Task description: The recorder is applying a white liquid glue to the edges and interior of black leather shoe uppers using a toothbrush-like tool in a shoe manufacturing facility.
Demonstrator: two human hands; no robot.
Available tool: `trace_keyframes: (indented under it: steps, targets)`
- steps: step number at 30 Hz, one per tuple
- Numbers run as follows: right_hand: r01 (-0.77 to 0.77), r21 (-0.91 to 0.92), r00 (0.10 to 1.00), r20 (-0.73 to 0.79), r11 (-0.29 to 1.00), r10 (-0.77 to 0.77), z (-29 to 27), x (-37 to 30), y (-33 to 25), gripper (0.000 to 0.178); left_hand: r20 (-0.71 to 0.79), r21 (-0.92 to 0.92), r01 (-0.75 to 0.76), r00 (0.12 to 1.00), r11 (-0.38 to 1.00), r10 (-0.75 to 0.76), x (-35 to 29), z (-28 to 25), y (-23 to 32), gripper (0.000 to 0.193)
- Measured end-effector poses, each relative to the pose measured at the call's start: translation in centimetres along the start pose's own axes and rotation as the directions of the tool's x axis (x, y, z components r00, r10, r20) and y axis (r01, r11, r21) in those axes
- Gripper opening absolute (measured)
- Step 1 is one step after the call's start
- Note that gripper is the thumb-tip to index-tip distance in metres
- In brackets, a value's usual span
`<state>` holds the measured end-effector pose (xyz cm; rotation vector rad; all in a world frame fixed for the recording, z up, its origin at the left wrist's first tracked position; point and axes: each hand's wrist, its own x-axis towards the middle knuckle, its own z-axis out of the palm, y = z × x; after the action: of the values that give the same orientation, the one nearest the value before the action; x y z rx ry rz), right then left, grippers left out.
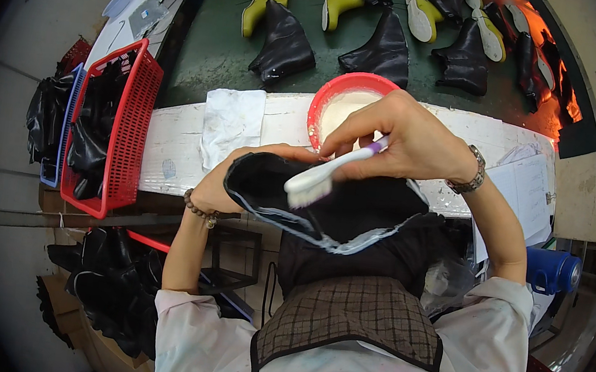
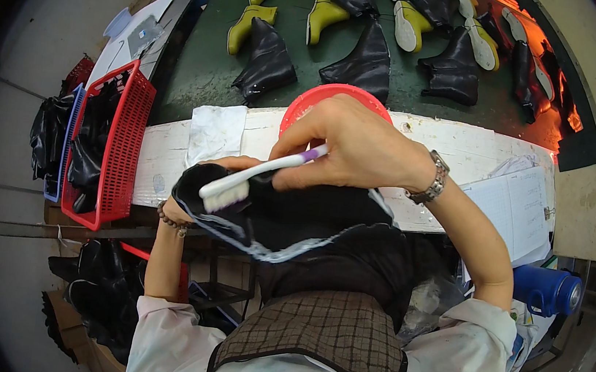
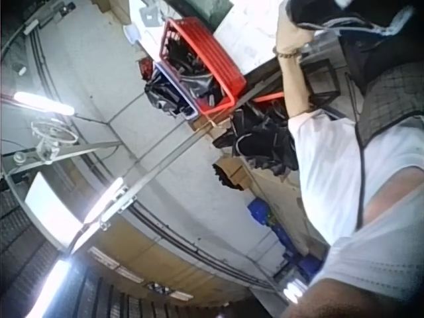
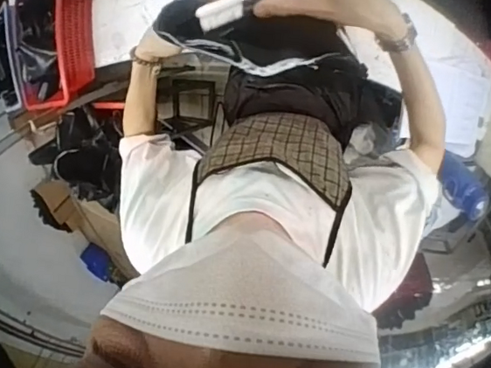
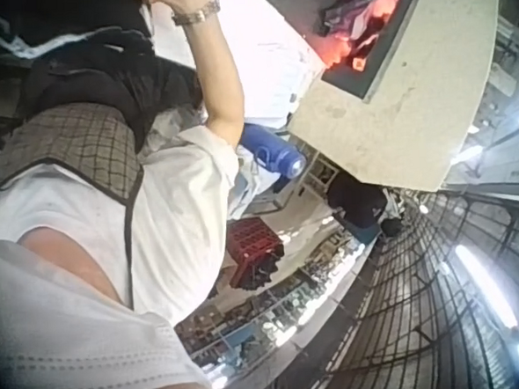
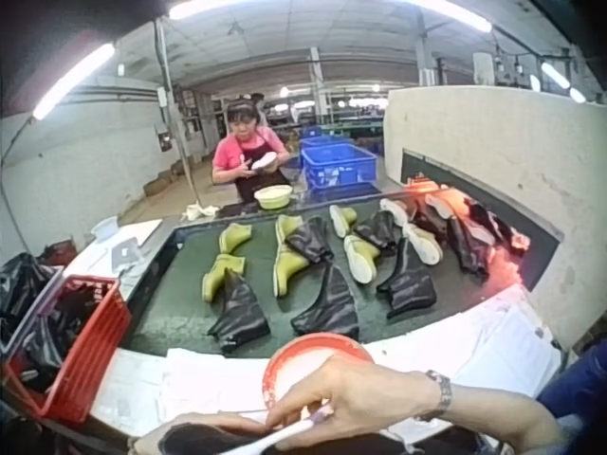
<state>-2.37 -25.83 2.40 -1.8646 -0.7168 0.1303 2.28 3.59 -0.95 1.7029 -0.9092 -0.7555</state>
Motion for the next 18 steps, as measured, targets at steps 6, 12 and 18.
trace_keyframes:
  steps: [6,12,18]
  targets:
    - [-0.117,-0.117,0.993,0.007,0.986,0.119,2.1,1.2,-0.3,0.018,0.252,-0.148,0.163,0.96,0.975,-0.122,-4.4,-2.6,-3.6,0.123]
    - [-0.096,-0.153,0.995,-0.026,0.984,0.093,3.0,1.4,-0.5,0.017,0.15,-0.431,0.313,0.95,0.846,-0.274,-5.9,-2.0,-5.7,0.13]
    - [0.143,-0.135,0.988,-0.038,0.981,-0.149,4.0,1.5,-0.5,0.015,0.192,-0.825,0.21,0.977,0.525,-0.088,-4.8,-0.8,-2.9,0.133]
